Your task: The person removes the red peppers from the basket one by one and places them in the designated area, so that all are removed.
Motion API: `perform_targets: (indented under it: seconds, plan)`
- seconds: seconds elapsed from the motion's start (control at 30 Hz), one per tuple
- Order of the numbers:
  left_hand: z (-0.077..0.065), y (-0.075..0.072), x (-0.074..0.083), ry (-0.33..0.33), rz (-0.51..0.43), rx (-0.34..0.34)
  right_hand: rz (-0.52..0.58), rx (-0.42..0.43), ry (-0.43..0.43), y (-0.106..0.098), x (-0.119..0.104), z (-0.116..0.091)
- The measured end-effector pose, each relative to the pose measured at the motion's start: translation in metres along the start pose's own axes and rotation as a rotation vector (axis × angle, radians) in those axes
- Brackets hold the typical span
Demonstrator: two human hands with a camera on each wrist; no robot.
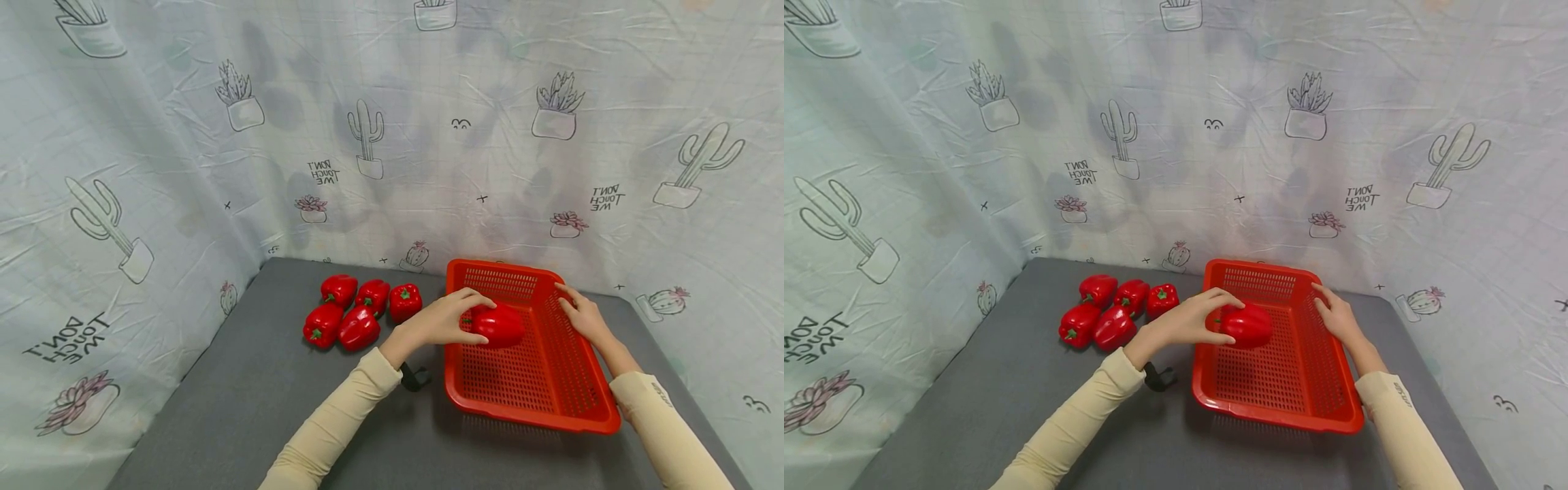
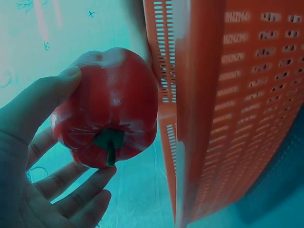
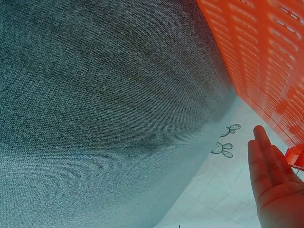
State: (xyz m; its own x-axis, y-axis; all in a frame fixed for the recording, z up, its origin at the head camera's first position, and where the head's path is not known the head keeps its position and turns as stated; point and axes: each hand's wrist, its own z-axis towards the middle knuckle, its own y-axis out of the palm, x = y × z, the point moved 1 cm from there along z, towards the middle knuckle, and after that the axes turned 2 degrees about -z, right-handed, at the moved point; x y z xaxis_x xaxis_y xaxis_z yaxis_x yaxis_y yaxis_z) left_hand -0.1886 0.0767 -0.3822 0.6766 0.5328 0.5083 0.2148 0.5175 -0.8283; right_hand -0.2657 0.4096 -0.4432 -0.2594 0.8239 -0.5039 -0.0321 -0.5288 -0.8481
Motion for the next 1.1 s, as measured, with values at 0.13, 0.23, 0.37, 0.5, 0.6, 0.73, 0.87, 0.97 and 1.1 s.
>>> perform_targets:
  seconds: [0.13,0.23,0.37,0.5,0.6,0.73,0.87,0.97,1.1]
  plan:
    - [-0.003,-0.001,-0.003,-0.007,-0.004,0.023,-0.001,-0.007,0.001,0.001,0.002,0.0]
    - [-0.007,-0.004,-0.004,-0.01,-0.025,0.045,0.0,-0.013,0.007,0.001,0.002,-0.001]
    - [-0.011,-0.009,-0.008,-0.012,-0.035,0.078,0.005,-0.015,0.009,0.001,0.002,-0.001]
    - [-0.016,-0.012,-0.013,-0.015,-0.035,0.107,0.007,-0.016,0.014,0.001,0.001,-0.001]
    - [-0.021,-0.014,-0.016,-0.017,-0.053,0.127,0.005,-0.017,0.02,0.001,0.001,0.0]
    - [-0.027,-0.016,-0.02,-0.023,-0.063,0.156,0.009,-0.026,0.031,0.001,0.003,0.0]
    - [-0.033,-0.018,-0.026,-0.017,-0.047,0.206,0.009,-0.025,0.035,0.0,0.003,0.0]
    - [-0.039,-0.019,-0.032,-0.005,-0.047,0.249,0.006,-0.02,0.032,0.0,0.003,0.001]
    - [-0.049,-0.021,-0.04,-0.012,-0.077,0.297,0.001,-0.016,0.013,0.0,0.002,0.001]
